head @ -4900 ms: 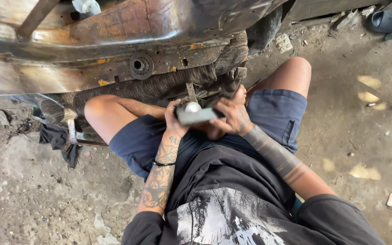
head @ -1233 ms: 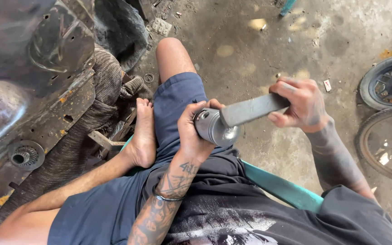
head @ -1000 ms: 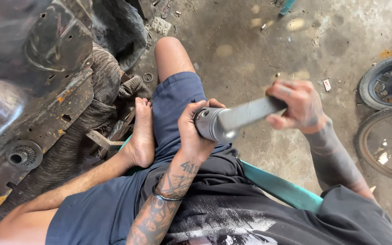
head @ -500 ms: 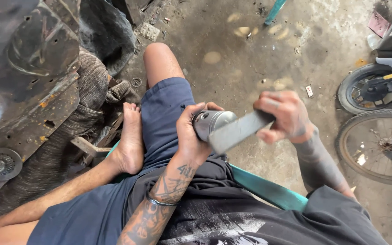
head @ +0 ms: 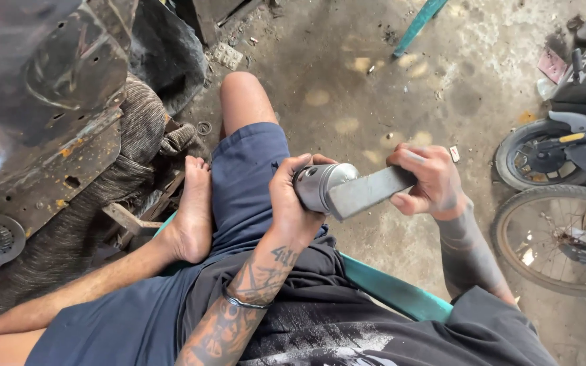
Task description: The person sits cross-legged and cleans a cylindrical metal piston using a white cloth and a metal file. They wipe the exterior and interior surfaces of the piston, then use the file to scrape the surface, repeating the process of wiping and filing.
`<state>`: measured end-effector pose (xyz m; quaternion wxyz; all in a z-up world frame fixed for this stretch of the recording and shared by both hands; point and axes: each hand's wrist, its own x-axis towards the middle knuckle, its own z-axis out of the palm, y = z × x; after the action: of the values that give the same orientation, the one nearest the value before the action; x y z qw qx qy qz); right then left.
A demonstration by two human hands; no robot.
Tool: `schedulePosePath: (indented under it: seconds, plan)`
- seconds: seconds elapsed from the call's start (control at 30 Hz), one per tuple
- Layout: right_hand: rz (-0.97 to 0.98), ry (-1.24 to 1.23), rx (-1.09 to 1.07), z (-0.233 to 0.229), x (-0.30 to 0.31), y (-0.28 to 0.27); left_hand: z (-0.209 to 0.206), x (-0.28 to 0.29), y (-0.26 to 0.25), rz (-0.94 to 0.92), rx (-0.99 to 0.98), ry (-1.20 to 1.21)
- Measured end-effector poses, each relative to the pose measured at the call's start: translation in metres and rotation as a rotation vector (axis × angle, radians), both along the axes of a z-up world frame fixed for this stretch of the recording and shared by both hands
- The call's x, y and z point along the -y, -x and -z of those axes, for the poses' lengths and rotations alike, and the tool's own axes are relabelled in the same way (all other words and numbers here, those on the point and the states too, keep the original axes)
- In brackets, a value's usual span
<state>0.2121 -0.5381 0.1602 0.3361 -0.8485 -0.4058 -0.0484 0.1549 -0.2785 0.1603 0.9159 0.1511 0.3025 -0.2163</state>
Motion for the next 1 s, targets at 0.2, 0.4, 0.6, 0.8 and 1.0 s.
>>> schedulePosePath:
  seconds: [0.2, 0.4, 0.6, 0.8, 1.0]
  plan:
    - [0.032, 0.047, -0.006, 0.008, 0.007, 0.001, 0.001, -0.003, 0.003, -0.003, -0.020, 0.016]
    - [0.004, -0.006, -0.065, 0.004, -0.005, -0.006, 0.006, -0.007, 0.004, -0.038, -0.052, 0.026]
    - [-0.019, 0.011, -0.041, 0.003, -0.010, 0.000, 0.005, -0.007, 0.005, -0.030, -0.026, 0.035]
    - [0.019, 0.013, -0.051, 0.004, 0.000, -0.002, 0.014, -0.001, 0.004, -0.055, -0.035, 0.051]
    - [0.040, -0.008, -0.072, 0.011, 0.005, -0.001, 0.023, 0.001, 0.006, -0.024, -0.029, 0.055]
